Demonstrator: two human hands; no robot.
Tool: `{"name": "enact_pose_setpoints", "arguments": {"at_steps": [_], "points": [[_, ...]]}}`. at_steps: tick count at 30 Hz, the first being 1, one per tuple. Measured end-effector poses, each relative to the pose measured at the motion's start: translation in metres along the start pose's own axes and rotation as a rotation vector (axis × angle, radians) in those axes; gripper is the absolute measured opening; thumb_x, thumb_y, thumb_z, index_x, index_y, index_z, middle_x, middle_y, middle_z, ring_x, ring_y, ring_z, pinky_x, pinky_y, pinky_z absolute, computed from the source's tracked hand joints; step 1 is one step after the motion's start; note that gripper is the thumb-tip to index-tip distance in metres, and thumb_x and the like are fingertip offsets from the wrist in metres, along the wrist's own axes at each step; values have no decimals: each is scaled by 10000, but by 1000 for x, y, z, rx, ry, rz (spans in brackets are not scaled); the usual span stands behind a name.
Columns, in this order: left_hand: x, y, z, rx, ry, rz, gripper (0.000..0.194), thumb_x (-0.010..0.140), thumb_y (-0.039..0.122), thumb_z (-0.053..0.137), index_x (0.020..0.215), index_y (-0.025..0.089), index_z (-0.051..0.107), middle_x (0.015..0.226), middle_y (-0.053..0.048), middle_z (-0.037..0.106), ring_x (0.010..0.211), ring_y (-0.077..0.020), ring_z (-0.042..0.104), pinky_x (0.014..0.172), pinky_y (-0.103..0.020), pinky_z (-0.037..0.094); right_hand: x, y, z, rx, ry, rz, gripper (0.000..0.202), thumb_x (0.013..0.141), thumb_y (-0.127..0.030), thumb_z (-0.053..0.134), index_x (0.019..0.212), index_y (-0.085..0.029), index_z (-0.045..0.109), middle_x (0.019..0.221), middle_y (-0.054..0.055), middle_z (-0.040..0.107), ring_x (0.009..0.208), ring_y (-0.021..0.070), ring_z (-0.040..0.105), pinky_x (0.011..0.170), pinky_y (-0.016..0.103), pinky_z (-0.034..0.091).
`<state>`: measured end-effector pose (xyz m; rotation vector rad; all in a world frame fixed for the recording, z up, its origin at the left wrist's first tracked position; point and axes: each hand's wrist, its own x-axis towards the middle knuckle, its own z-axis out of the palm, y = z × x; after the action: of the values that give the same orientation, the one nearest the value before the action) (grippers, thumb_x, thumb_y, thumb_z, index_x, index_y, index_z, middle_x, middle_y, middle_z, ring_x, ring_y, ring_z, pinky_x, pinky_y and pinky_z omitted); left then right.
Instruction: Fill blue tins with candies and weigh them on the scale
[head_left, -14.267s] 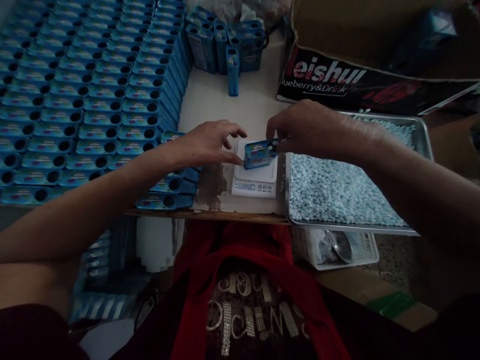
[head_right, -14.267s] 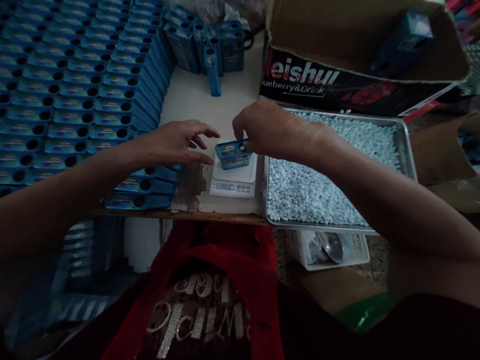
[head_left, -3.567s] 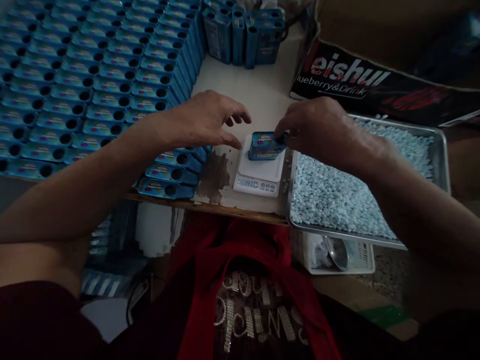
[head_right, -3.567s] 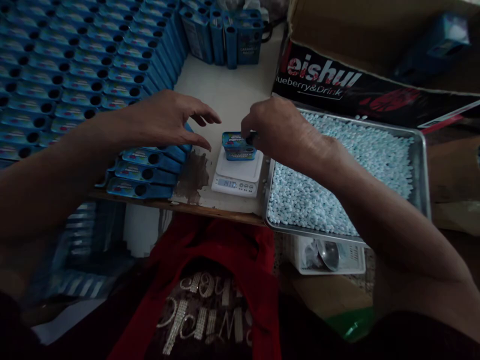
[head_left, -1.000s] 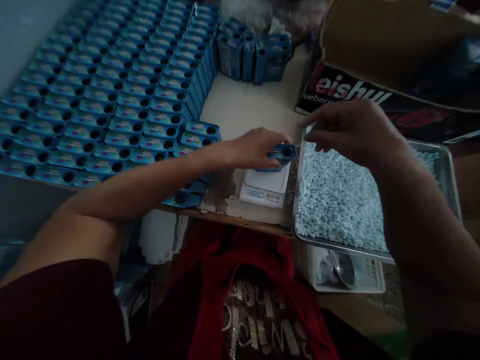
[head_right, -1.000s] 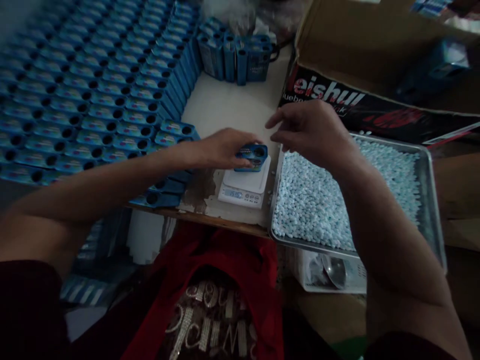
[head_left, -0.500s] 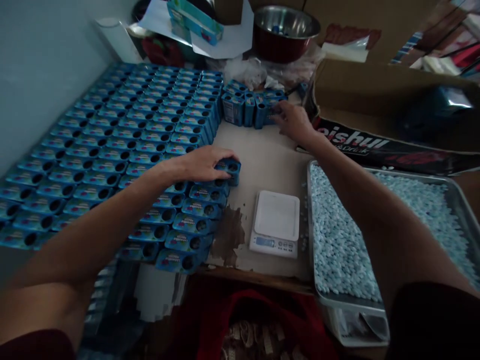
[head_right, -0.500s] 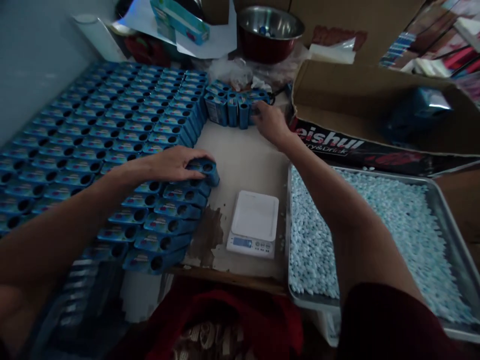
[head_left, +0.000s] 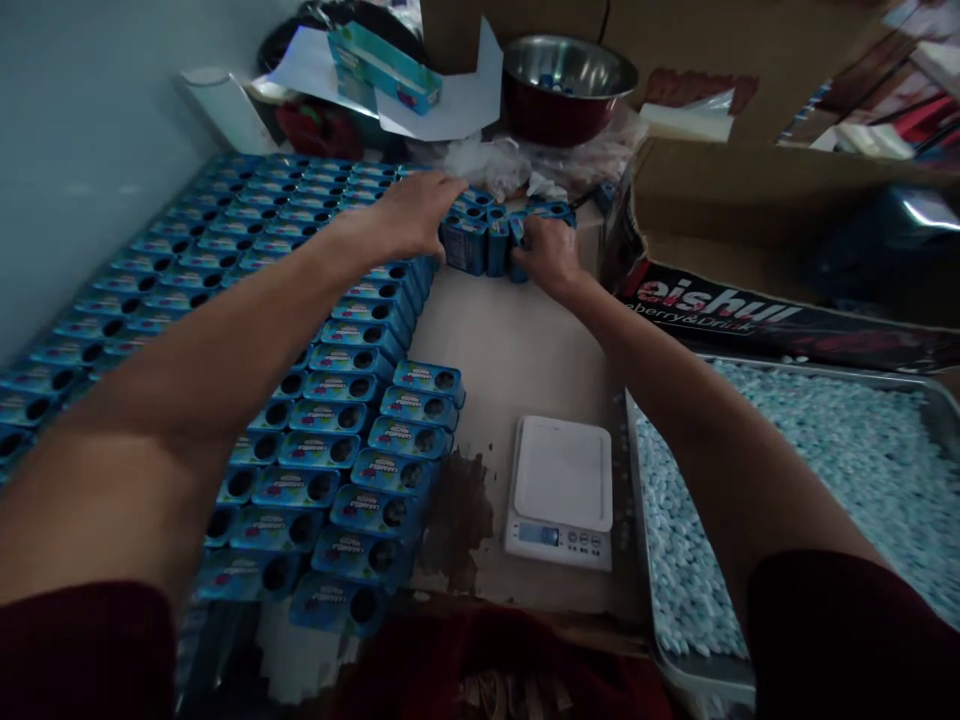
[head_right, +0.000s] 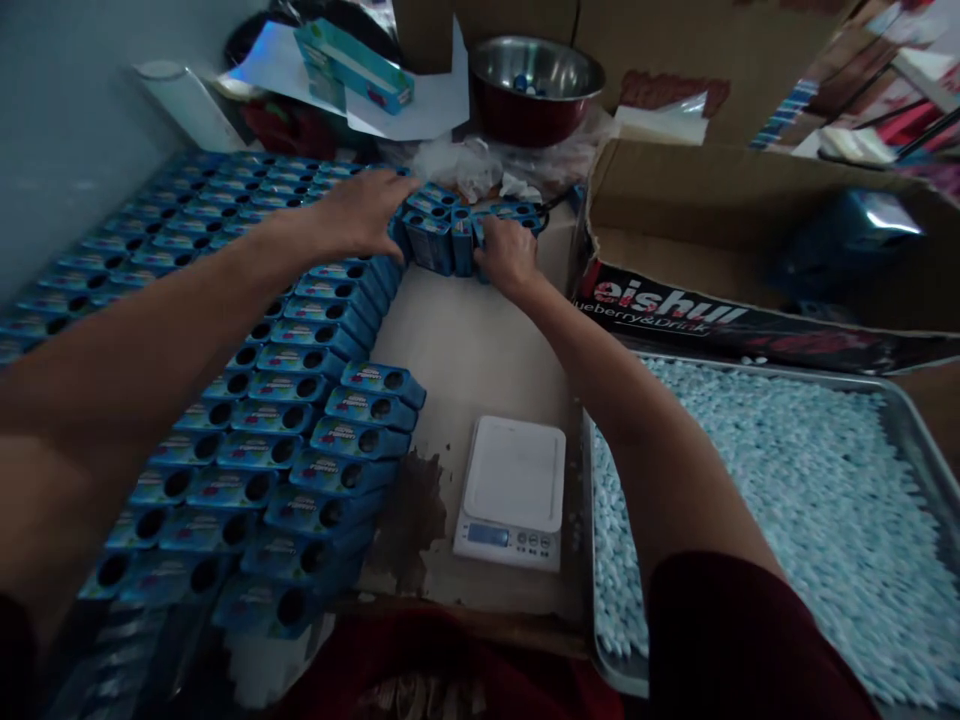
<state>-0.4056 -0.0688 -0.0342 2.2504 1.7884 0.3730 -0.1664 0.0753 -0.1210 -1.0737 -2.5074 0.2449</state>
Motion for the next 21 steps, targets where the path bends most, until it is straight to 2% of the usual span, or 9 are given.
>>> {"name": "enact_pose_setpoints", "arguments": {"at_steps": [2,4,6,8,11,13,15,18,21], "points": [[46,-12,-2,70,-48,-58,1225,848,1055,703,1685,181,515,1603,71,710,1527,-246,234,1426,-430,121,-10,-1,-18,-6,-7,31,232,1026,-344,653,1184,-255,797,978,164,766,1032,379,688,934,512,560],[81,-17,0,161,-117,-129,1384,809,1028,784,1775,134,358,1780,73,549,1531,-216,186,1425,-436,25,-33,-3,-47,20,-11,19,141,986,-356,703,1050,-266,791,884,126,738,940,340,666,854,451,534],[103,-19,4,226,-189,-163,1486,789,997,825,1815,101,233,1870,39,433,1506,-194,204,1407,-435,18,-69,-4,-84,84,-44,-61,109,948,-365,756,918,-262,735,816,72,691,857,276,632,795,390,488],[114,-22,10,252,-251,-153,1453,776,1021,789,1784,98,296,1813,46,502,1447,-180,233,1369,-400,70,-113,-6,-121,194,-134,-155,206,917,-342,784,809,-250,634,786,22,638,796,212,593,752,343,439],[112,-26,16,265,-258,-136,1409,692,1134,648,1660,124,478,1592,94,640,1339,-182,292,1276,-356,152,-182,-9,-159,407,-304,-252,302,955,-313,779,775,-242,547,780,-11,598,718,159,543,691,313,397],[103,-25,19,270,-246,-135,1516,573,1195,589,1625,106,496,1544,75,636,1291,-189,312,1216,-351,213,-222,-11,-169,491,-384,-303,302,991,-290,775,801,-240,546,811,-4,619,715,155,550,677,308,395],[90,-18,21,267,-249,-117,1609,473,1215,591,1613,85,482,1536,48,627,1279,-196,312,1179,-349,252,-252,-12,-170,519,-438,-336,280,1014,-252,765,838,-239,548,856,11,651,726,158,571,678,305,401],[68,2,26,225,-278,-104,1570,476,1165,690,1620,112,469,1462,41,658,1339,-215,320,1199,-355,264,-281,-14,-168,506,-473,-364,216,1030,-206,728,902,-239,557,928,33,688,747,162,596,697,303,413],[46,28,38,189,-294,-99,1488,537,1089,771,1626,123,463,1454,12,643,1385,-248,340,1232,-382,281,-293,-18,-169,472,-465,-360,144,1013,-185,724,982,-235,592,990,50,708,794,175,620,736,308,442]]}}
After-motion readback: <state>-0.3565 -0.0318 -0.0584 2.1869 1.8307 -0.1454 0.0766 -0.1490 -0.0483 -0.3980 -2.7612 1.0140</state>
